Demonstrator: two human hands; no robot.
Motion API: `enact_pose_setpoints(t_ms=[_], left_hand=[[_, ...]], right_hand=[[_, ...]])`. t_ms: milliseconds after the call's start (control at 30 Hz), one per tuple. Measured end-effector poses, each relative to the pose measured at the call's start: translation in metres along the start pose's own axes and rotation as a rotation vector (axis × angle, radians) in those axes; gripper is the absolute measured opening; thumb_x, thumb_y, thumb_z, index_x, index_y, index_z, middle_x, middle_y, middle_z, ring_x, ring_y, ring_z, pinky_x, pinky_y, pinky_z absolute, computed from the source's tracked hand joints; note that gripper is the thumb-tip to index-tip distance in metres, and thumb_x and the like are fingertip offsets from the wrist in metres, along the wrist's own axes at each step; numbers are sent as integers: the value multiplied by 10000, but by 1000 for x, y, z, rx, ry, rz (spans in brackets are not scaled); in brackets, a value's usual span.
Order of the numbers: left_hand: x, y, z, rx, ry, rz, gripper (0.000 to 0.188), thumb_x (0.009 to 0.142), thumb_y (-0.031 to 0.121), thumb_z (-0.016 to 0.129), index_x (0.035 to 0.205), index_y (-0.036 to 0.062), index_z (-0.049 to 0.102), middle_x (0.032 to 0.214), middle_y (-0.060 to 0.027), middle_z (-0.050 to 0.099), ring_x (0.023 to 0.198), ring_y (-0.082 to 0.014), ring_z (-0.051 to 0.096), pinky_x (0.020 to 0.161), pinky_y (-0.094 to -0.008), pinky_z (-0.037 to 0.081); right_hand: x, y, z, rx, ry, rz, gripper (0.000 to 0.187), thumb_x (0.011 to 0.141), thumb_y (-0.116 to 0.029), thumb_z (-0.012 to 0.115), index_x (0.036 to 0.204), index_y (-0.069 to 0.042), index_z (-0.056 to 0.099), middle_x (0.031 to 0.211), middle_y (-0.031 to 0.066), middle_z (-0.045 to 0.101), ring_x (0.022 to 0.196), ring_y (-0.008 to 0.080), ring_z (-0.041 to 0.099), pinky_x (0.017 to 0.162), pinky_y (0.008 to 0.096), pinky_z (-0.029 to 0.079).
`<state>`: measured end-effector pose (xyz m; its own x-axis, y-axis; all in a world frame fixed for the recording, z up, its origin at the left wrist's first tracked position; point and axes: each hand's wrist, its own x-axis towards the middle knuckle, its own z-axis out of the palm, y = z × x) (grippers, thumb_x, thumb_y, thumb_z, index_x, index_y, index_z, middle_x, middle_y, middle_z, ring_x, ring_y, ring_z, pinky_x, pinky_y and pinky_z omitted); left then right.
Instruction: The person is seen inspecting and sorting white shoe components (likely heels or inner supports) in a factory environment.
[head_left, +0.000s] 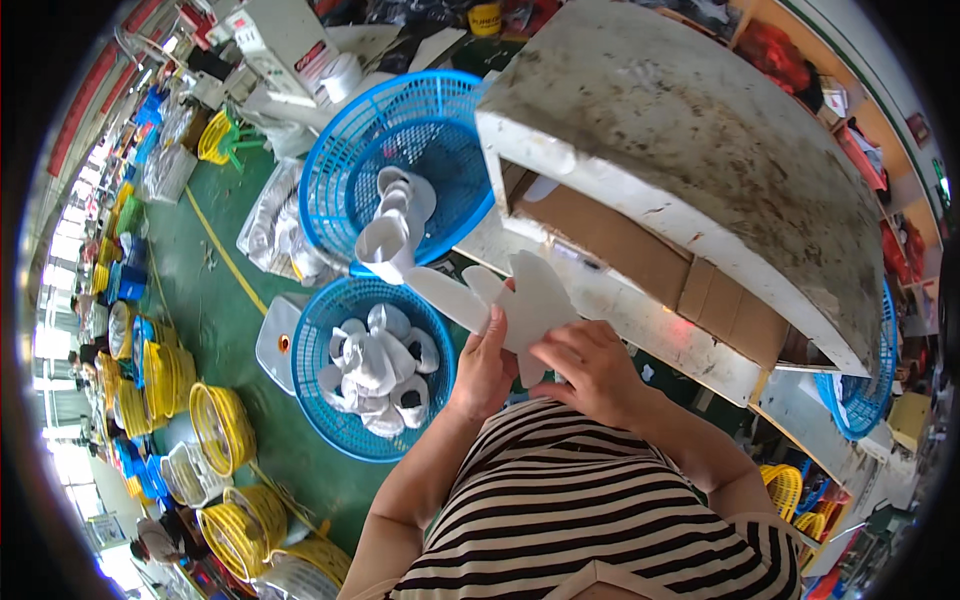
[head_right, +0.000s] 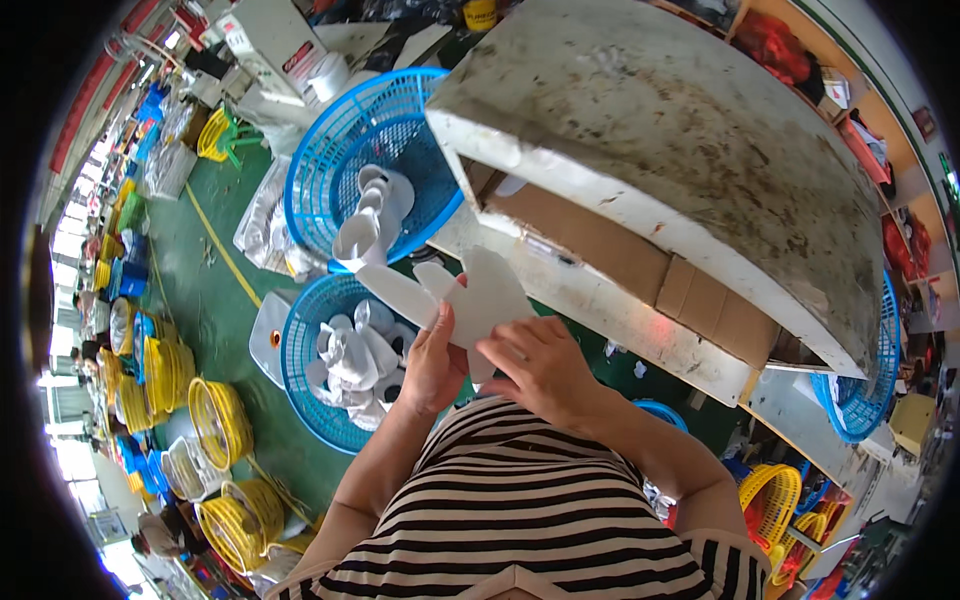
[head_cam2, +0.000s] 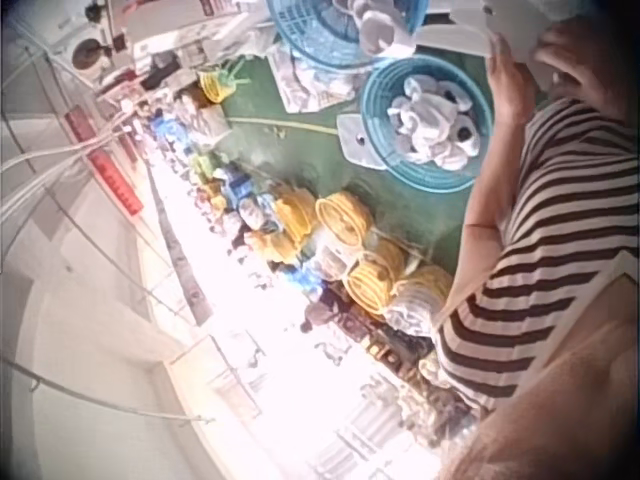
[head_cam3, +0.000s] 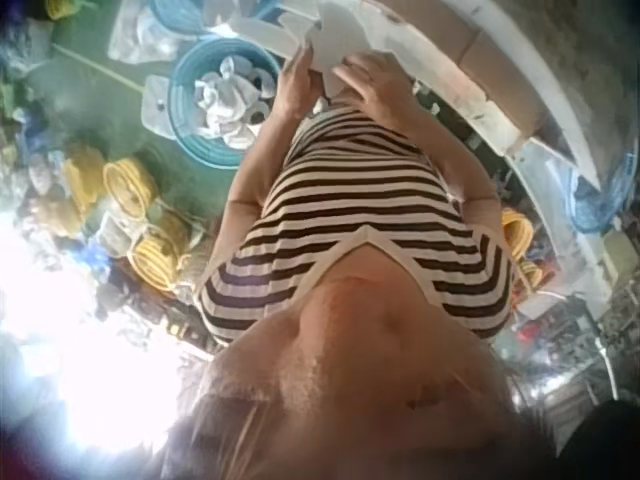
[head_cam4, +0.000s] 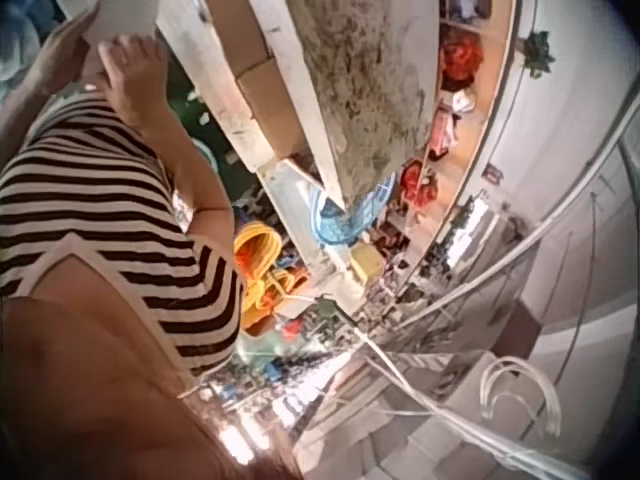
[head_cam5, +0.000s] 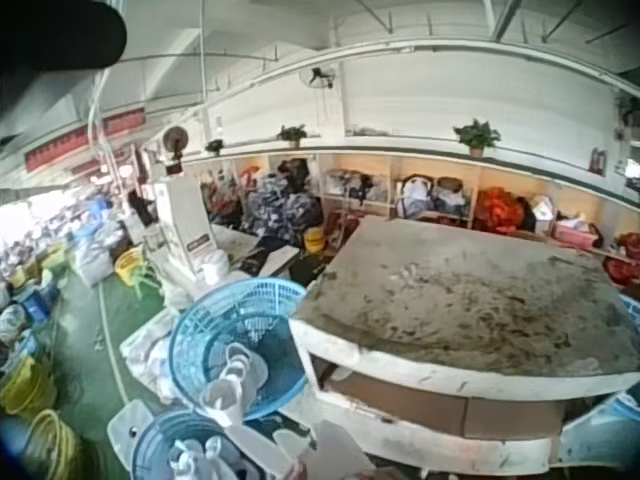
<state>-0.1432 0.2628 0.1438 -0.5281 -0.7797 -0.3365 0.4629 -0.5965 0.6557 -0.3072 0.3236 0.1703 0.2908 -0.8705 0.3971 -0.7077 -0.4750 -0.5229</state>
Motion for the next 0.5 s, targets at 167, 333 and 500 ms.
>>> enact_pose_setpoints(t_ms=[167, 333, 500], left_hand=[[-7, 15, -22, -40, 12, 86, 572, 1006, 366, 383, 1471, 76, 220, 1424, -102, 389, 1291, -244, 420, 1043, -414, 385], [-14, 13, -44, 132, -88, 94, 656, 940, 213, 570, 1470, 78, 208, 1349, -104, 454, 1222, -218, 477, 991, -378, 431], [-11, 14, -52, 196, -50, 64, 715, 874, 72, 651, 1459, 72, 239, 1268, -80, 515, 1132, -177, 523, 905, -309, 470]], right_hand=[[12, 3, 43, 419, 141, 288, 91, 853, -102, 647, 885, -17, 655, 806, 126, 653, 699, 255, 641, 606, 306, 489], [28, 16, 53, 956, -97, 816, 236, 949, -216, 564, 890, 6, 620, 748, 40, 621, 624, 76, 551, 576, 225, 457], [27, 30, 67, 1143, -56, 961, 227, 953, -239, 559, 882, -26, 591, 731, 1, 560, 582, 63, 486, 513, 198, 394]])
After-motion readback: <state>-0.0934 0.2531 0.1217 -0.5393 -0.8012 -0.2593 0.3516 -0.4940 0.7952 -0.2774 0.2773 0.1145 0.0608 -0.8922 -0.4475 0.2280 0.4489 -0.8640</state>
